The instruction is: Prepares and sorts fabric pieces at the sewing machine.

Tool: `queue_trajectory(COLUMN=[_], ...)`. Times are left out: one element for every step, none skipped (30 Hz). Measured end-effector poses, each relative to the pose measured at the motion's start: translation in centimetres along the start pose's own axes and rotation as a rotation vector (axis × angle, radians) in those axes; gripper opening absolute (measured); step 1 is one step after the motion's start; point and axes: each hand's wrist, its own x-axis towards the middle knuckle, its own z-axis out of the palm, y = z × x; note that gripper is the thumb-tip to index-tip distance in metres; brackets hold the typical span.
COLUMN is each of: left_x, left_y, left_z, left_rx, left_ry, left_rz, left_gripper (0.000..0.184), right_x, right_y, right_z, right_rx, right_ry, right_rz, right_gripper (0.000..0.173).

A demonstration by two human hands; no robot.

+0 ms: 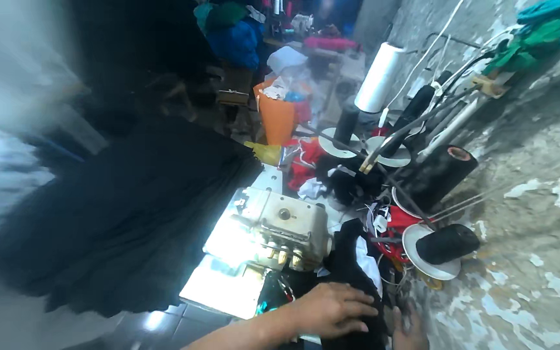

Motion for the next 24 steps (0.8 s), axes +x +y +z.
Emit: queue_trajectory(left_x=[-1.0, -2.2, -3.4, -4.7, -6.0, -7.3, -8.8, -10.3, -11.8, -13.2, -14.4, -15.5, -16.5, -17.4, -18.4, -19.3, -20.2, -20.9, -21.4, -21.8, -21.9, -21.7, -21.3, -20.8], left_y=[0.9, 1.8, 2.5, 3.2, 3.8, 4.3, 4.5, 4.3, 3.8, 2.8, 1.8, 0.7, -0.5, -1.6, -2.8, -3.9, -4.9, -5.8, -6.6, -7.2, -7.8, -8.4, -9.0, -9.8], left_z=[-1.7, -3.4, -5.2, -7.0, -8.9, -10.9, -12.7, -14.3, -15.7, -17.0, -18.2, -19.3, -20.4, -21.5, -22.4, -23.1, -23.7, -24.1, -24.6, -25.0, -25.6, -26.2, -26.9, -27.6], left_rx=[0.028, 0.055, 0.083, 0.116, 0.154, 0.194, 0.226, 0.241, 0.246, 0.249, 0.241, 0.217, 0.175, 0.13, 0.093, 0.056, 0.025, 0.0, -0.023, -0.043, -0.048, -0.043, -0.034, -0.009], left_ry=[0.078, 0.169, 0.267, 0.364, 0.452, 0.522, 0.585, 0.651, 0.724, 0.8, 0.87, 0.931, 0.979, 1.004, 1.008, 0.995, 0.972, 0.943, 0.907, 0.866, 0.824, 0.776, 0.715, 0.642], left_rz=[0.061, 0.111, 0.15, 0.171, 0.168, 0.135, 0.081, 0.013, -0.054, -0.127, -0.208, -0.303, -0.391, -0.47, -0.549, -0.625, -0.685, -0.734, -0.783, -0.827, -0.86, -0.887, -0.91, -0.912], left_gripper=[0.027, 0.026, 0.027, 0.027, 0.028, 0.028, 0.027, 0.027, 0.027, 0.028, 0.029, 0.029, 0.03, 0.035, 0.04, 0.043, 0.043, 0.043, 0.042, 0.04, 0.039, 0.037, 0.036, 0.035], right_x=[-0.1, -0.2, -0.2, -0.2, 0.1, 0.4, 0.8, 1.3, 1.9, 2.5, 3.2, 4.0, 4.9, 5.9, 6.9, 8.0, 9.0, 10.0, 11.0, 11.8, 12.6, 13.5, 14.4, 15.3], right_y=[-1.1, -2.2, -3.5, -4.7, -5.7, -6.7, -7.8, -8.9, -10.1, -11.3, -12.3, -13.2, -14.1, -14.9, -15.6, -16.2, -16.8, -17.2, -17.7, -18.0, -18.4, -18.7, -19.0, -19.3], right_z=[0.1, 0.3, 0.7, 1.3, 2.2, 3.2, 4.1, 5.0, 5.8, 6.5, 7.4, 8.2, 8.9, 9.6, 10.3, 10.9, 11.4, 11.9, 12.5, 13.1, 13.6, 14.1, 14.6, 15.0], right_rx=[-0.013, -0.017, -0.02, -0.02, -0.03, -0.037, -0.045, -0.049, -0.05, -0.046, -0.029, -0.011, 0.0, 0.008, 0.014, 0.007, -0.016, -0.043, -0.07, -0.092, -0.117, -0.151, -0.19, -0.231], right_ry=[0.02, 0.032, 0.036, 0.035, 0.05, 0.068, 0.069, 0.058, 0.039, 0.019, 0.012, 0.007, 0.003, -0.008, -0.023, -0.038, -0.055, -0.071, -0.082, -0.092, -0.114, -0.139, -0.165, -0.196], right_rz=[-0.09, -0.183, -0.266, -0.336, -0.407, -0.465, -0.494, -0.503, -0.498, -0.485, -0.474, -0.463, -0.45, -0.427, -0.394, -0.36, -0.326, -0.301, -0.287, -0.288, -0.293, -0.307, -0.327, -0.347], right_gripper=[0.048, 0.045, 0.042, 0.04, 0.039, 0.038, 0.038, 0.037, 0.037, 0.037, 0.036, 0.037, 0.037, 0.038, 0.038, 0.038, 0.038, 0.039, 0.039, 0.04, 0.04, 0.039, 0.039, 0.037])
